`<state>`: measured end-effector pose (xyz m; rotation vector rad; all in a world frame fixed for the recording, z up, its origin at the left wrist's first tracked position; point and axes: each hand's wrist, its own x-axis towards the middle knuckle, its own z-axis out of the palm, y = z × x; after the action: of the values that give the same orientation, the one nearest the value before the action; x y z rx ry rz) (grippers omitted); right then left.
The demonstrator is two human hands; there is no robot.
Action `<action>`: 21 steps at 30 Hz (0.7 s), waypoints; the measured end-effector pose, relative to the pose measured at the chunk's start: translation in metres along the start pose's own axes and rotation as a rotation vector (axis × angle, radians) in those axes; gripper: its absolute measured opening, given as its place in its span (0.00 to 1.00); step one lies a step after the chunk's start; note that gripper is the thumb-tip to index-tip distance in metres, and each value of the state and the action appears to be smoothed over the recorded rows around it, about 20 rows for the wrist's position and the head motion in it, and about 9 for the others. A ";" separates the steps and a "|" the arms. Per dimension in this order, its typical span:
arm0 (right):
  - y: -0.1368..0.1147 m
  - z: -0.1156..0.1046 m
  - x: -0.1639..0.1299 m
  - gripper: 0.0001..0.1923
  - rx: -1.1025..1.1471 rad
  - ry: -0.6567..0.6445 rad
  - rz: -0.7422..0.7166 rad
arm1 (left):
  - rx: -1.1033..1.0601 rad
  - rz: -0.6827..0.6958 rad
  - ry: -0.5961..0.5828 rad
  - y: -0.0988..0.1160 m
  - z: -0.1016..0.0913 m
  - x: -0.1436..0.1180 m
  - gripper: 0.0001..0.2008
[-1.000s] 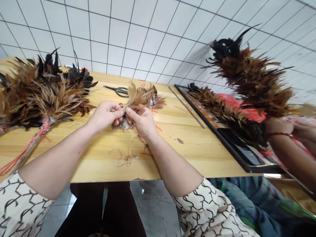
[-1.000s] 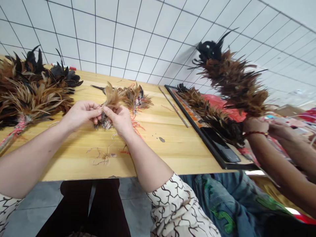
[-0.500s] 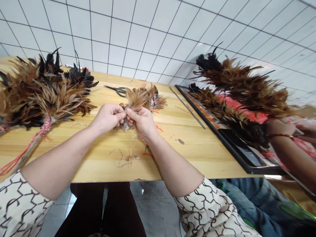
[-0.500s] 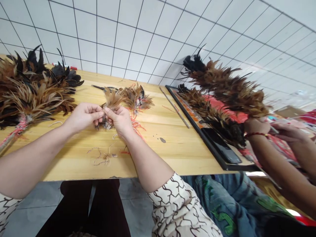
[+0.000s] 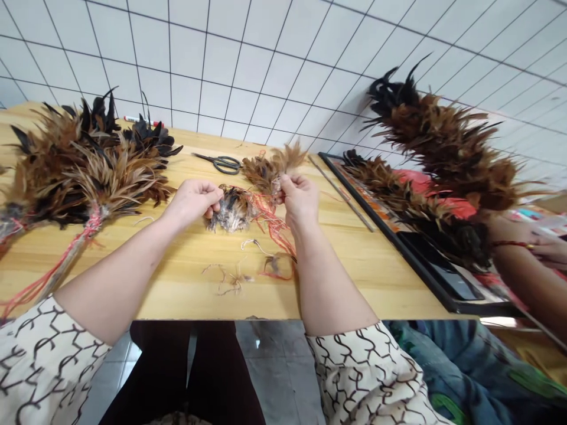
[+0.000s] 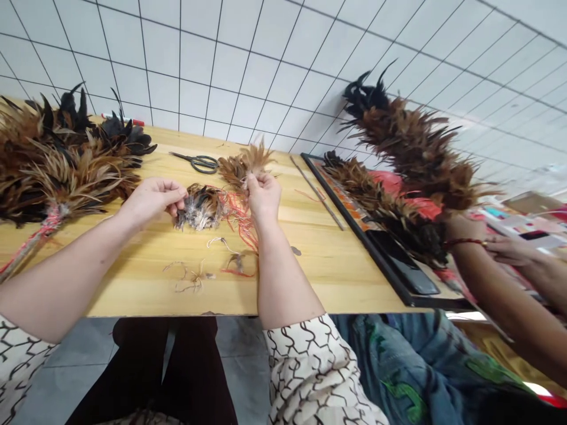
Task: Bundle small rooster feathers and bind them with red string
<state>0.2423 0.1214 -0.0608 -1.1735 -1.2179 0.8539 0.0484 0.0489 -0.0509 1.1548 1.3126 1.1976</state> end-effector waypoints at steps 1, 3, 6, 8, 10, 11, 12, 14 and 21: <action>0.003 -0.003 0.005 0.14 -0.055 0.046 -0.021 | 0.008 0.005 0.009 0.000 -0.001 0.001 0.14; 0.009 -0.007 0.012 0.12 -0.160 0.109 -0.048 | 0.031 0.001 0.029 0.000 -0.002 0.002 0.15; 0.016 -0.008 0.017 0.09 -0.323 0.179 -0.040 | 0.064 0.002 0.054 0.001 -0.004 0.003 0.15; 0.018 -0.007 0.017 0.08 -0.418 0.197 -0.025 | 0.081 0.013 0.067 0.000 -0.006 0.005 0.15; 0.018 -0.006 0.016 0.07 -0.497 0.204 -0.020 | 0.107 0.019 0.076 -0.001 -0.007 0.006 0.15; 0.018 -0.005 0.015 0.07 -0.534 0.207 -0.017 | 0.125 0.019 0.080 -0.002 -0.008 0.007 0.15; 0.018 -0.004 0.015 0.08 -0.571 0.208 -0.013 | 0.146 0.023 0.083 -0.002 -0.008 0.008 0.15; 0.020 -0.003 0.014 0.08 -0.646 0.204 -0.004 | 0.184 0.036 0.088 -0.002 -0.009 0.008 0.14; 0.019 -0.001 0.010 0.02 -0.920 0.100 0.074 | 0.277 0.041 0.108 -0.002 -0.011 0.010 0.12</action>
<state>0.2470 0.1351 -0.0770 -1.9660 -1.5392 0.2436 0.0363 0.0582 -0.0530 1.3334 1.5805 1.1457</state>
